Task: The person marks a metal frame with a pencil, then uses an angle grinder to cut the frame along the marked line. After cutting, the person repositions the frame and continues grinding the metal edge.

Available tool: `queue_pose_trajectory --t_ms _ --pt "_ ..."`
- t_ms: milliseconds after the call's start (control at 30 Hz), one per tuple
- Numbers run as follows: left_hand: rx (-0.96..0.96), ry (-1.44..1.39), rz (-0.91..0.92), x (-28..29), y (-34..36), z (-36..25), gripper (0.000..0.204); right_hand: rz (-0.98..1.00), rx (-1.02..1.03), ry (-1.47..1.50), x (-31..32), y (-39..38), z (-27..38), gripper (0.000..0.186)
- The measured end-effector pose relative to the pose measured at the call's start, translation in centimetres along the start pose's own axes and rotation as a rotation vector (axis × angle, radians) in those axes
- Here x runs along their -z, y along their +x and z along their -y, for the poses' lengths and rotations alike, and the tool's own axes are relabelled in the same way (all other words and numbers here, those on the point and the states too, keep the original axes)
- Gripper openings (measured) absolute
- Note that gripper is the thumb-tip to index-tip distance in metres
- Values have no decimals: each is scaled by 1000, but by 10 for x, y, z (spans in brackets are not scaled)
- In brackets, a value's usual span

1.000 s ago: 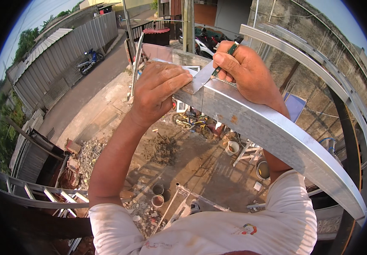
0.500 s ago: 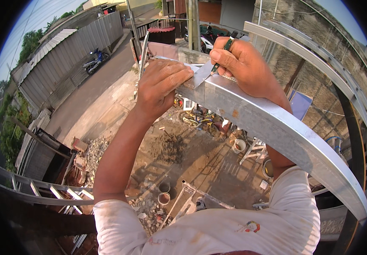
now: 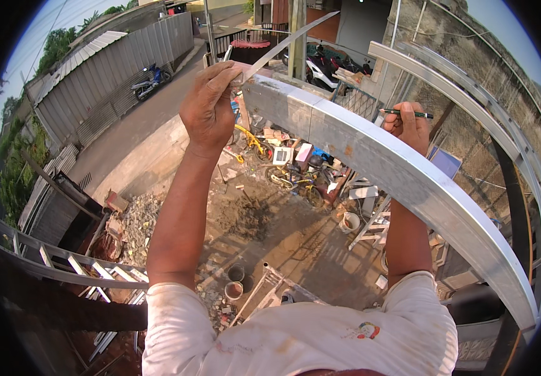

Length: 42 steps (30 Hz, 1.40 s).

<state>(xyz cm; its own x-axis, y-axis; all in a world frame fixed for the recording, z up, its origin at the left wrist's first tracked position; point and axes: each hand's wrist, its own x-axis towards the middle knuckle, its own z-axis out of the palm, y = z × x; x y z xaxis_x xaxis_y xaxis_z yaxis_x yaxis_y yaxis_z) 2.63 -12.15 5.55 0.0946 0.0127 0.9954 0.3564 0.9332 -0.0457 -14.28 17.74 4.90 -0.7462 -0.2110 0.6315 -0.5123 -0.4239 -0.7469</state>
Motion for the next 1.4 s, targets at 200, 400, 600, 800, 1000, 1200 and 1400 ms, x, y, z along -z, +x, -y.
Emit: queue_pose_trajectory --t_ms 200,400,600,800,1000,1200,1400 --pt "477 -227 -275 92 -38 -25 18 -459 -230 -33 88 -112 -65 25" --pt "796 -237 -387 201 -131 -88 20 -152 -338 -477 134 -223 -71 31" --pt "1021 -136 -287 307 -188 -161 23 224 -76 -620 83 -261 -47 32" --pt "1241 31 -18 338 -223 -196 47 419 -118 -650 5 -266 -12 27" --pt "1189 51 435 290 -240 -222 76 921 -187 -558 -73 -296 -24 41" --pt "1342 -66 479 261 -240 -247 96 1257 -283 -549 -88 -326 -31 47" --pt "1366 -217 523 252 -256 -256 75 1234 -335 -525 -61 -343 -52 39"
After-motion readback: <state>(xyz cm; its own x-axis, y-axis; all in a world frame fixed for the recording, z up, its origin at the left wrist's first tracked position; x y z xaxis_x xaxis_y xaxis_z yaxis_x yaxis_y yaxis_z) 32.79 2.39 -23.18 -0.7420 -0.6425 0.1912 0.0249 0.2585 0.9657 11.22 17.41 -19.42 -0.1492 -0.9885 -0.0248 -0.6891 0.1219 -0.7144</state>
